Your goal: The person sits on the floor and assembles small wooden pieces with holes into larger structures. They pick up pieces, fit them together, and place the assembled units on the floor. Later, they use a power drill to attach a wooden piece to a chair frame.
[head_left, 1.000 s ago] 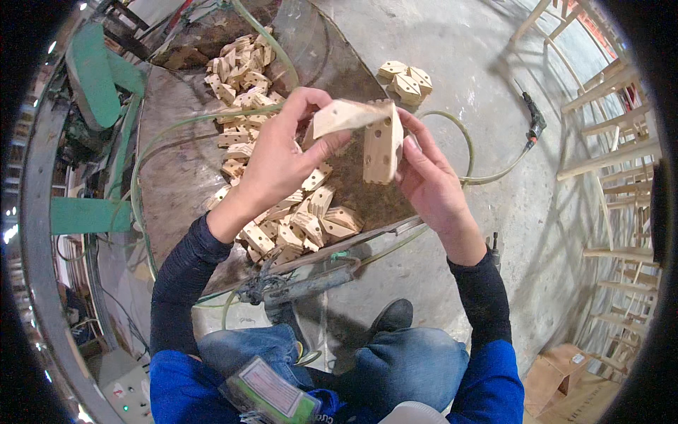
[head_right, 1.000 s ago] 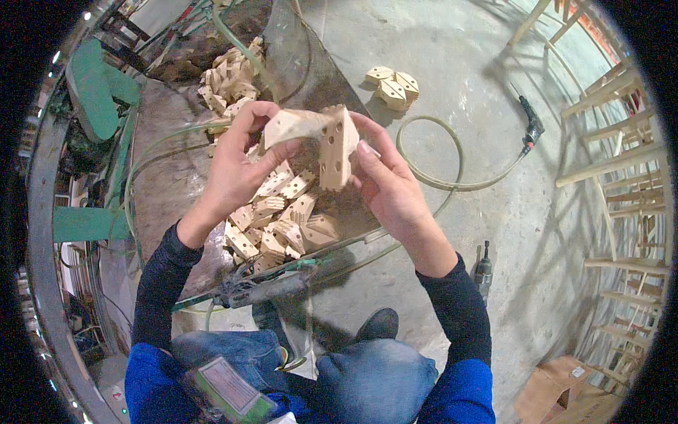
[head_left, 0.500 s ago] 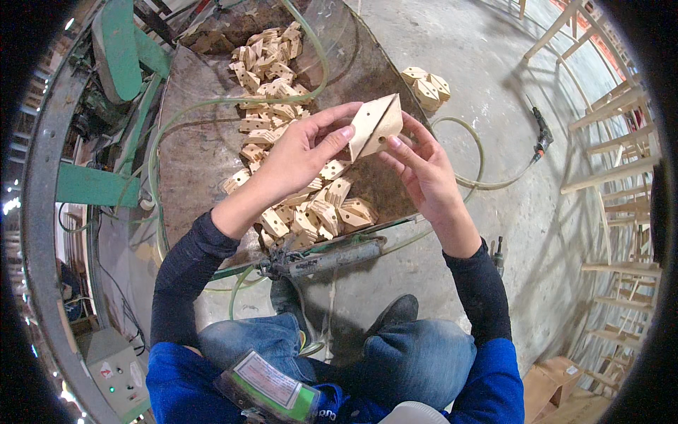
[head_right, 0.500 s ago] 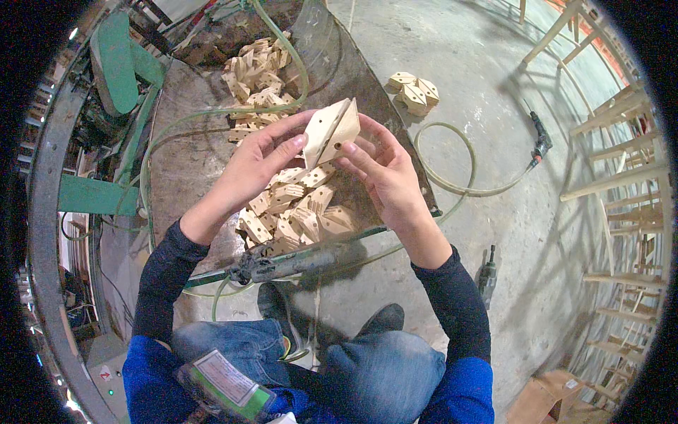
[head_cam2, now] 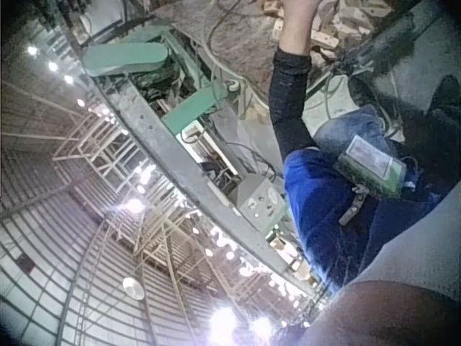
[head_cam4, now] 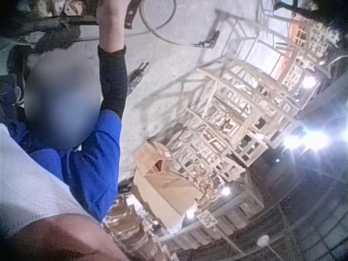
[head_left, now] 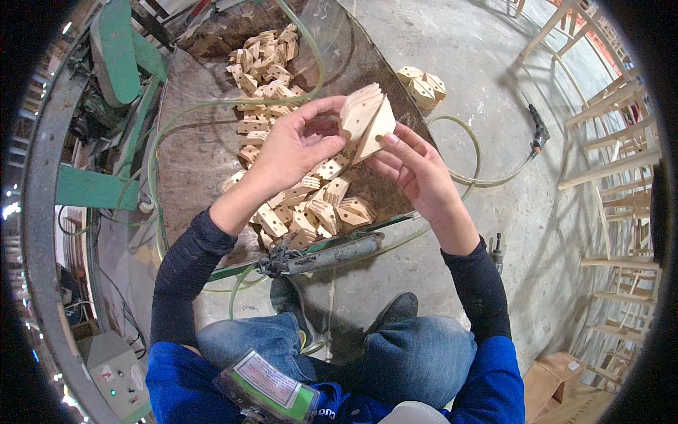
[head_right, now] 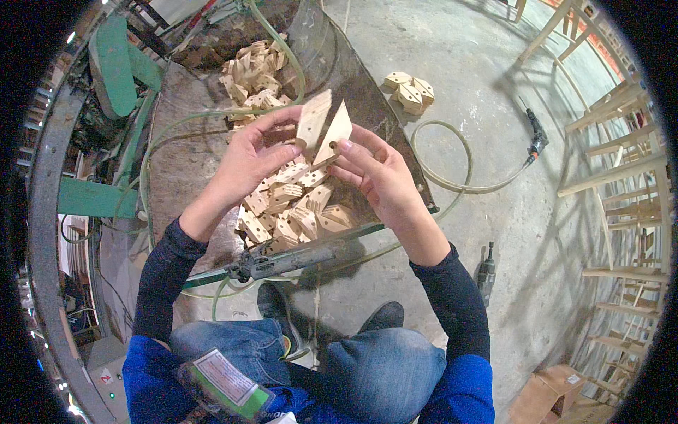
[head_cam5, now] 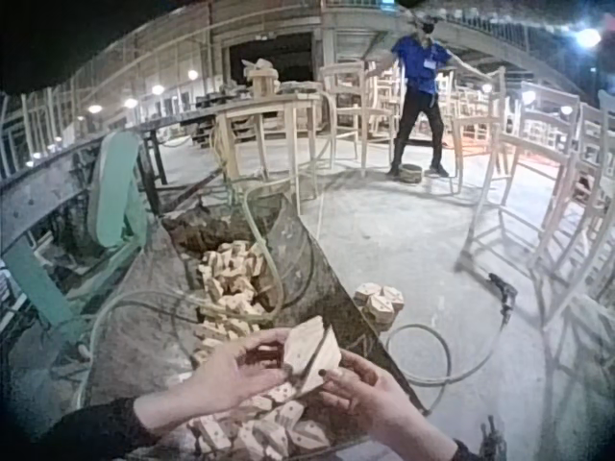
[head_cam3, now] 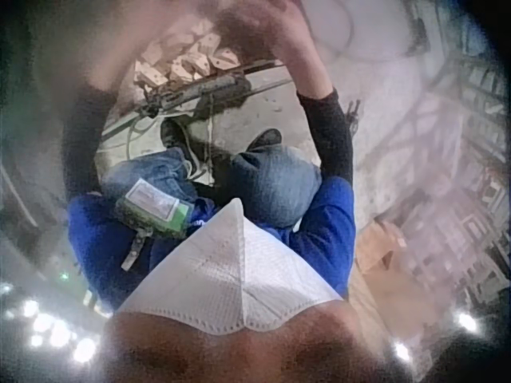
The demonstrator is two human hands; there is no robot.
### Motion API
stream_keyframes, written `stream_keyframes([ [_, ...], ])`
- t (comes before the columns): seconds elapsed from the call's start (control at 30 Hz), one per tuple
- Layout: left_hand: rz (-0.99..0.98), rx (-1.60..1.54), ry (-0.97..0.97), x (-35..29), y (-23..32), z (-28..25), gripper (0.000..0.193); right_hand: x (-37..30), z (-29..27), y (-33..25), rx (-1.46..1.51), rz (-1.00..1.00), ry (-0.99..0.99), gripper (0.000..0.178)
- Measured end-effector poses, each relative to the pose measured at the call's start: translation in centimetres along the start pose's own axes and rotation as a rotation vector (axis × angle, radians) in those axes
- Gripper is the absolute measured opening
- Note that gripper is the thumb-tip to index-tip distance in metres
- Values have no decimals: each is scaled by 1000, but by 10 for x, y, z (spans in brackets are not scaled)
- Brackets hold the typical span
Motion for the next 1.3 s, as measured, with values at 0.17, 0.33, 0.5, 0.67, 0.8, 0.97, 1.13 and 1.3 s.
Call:
stream_keyframes([
  [0.17,357,71,20,-5,22,1,39,-3,3,8,9,108,-39,54],
  [0.33,389,397,91,-11,17,-3,44,-4,18,8,89,127,-155,48],
  [0.5,375,304,134,-10,21,-2,39,-5,18,3,37,76,-165,55],
  [0.67,177,135,15,-1,14,18,48,0,11,-3,-26,-25,-46,57],
  [0.8,295,402,77,9,29,37,63,4,5,-15,37,-110,-7,63],
  [0.97,454,665,74,43,52,74,59,9,-30,-33,-66,-175,18,67],
  [1.13,233,712,215,142,35,62,65,2,-133,-86,-539,-495,288,56],
  [1.3,35,769,310,297,9,60,69,-91,-359,-38,-1494,-314,938,47],
])
Point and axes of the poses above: each hand's wrist, its own x-axis towards the middle knuckle, its own z-axis out of the palm, y = z × x, the point moved 9 cm from there along x, towards the middle knuckle, and after that the axes turned 13 degrees about -z, right-handed, at the moved point
